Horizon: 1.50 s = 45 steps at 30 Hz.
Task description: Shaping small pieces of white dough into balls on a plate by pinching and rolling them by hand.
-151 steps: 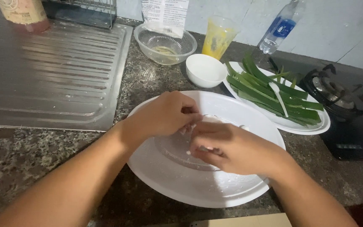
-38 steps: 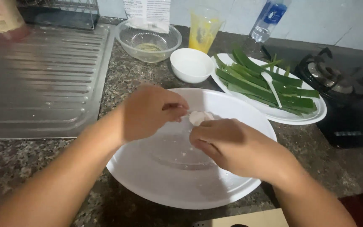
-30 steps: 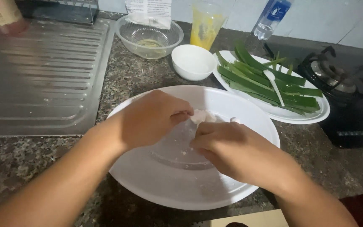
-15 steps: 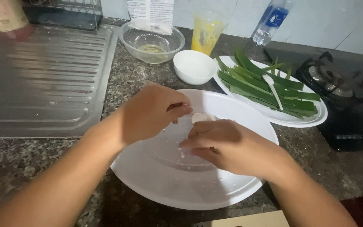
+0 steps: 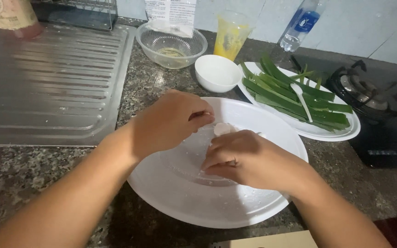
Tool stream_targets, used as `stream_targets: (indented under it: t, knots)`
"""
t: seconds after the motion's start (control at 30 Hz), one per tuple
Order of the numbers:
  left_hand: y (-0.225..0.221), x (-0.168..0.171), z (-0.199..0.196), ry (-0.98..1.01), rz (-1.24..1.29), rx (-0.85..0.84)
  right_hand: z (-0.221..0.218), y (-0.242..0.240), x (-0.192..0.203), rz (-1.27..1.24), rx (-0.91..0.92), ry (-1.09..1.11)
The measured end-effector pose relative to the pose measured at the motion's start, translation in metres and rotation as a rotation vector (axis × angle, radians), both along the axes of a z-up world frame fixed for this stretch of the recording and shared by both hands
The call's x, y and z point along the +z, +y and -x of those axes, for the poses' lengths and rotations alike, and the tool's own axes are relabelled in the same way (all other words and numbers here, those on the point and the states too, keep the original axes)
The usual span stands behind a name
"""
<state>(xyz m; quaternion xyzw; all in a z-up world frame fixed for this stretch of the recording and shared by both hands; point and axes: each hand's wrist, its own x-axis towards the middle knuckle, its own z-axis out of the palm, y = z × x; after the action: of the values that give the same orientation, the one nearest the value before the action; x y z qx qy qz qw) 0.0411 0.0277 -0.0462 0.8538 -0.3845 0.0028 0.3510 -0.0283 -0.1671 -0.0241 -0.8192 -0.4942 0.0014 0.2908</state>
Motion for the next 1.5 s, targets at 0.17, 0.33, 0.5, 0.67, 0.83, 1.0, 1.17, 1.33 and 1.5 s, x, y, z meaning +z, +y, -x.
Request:
stream_targets:
  t: [0.17, 0.33, 0.5, 0.67, 0.83, 1.0, 1.17, 1.33, 1.5]
  knots:
    - [0.001, -0.002, 0.000, -0.036, 0.043, -0.013, 0.002, -0.001, -0.004, 0.158, -0.115, -0.019]
    - [0.001, 0.000, 0.002, -0.019, 0.035, -0.008, 0.003, 0.001, -0.001, 0.214, -0.124, -0.049]
    - [0.001, 0.005, 0.005, 0.044, 0.028, 0.016, 0.001, -0.003, 0.008, 0.126, -0.048, -0.028]
    - [-0.002, 0.016, 0.010, 0.331, 0.044, 0.076, -0.001, -0.007, 0.018, 0.152, -0.144, -0.050]
    - [-0.003, 0.027, 0.018, 0.604, 0.112, 0.088, -0.006, -0.016, 0.025, 0.104, -0.234, -0.073]
    - [-0.003, 0.029, 0.017, 0.713, 0.293, 0.073, -0.013, -0.023, 0.028, 0.150, -0.362, -0.075]
    - [-0.005, 0.037, 0.023, 0.840, 0.368, 0.131, -0.016, -0.024, 0.026, 0.087, -0.437, -0.027]
    - [-0.009, 0.036, 0.023, 0.959, 0.495, 0.160, -0.018, -0.024, 0.022, -0.014, -0.441, -0.036]
    - [-0.009, 0.035, 0.024, 0.959, 0.470, 0.081, -0.021, -0.021, 0.019, 0.021, -0.442, -0.072]
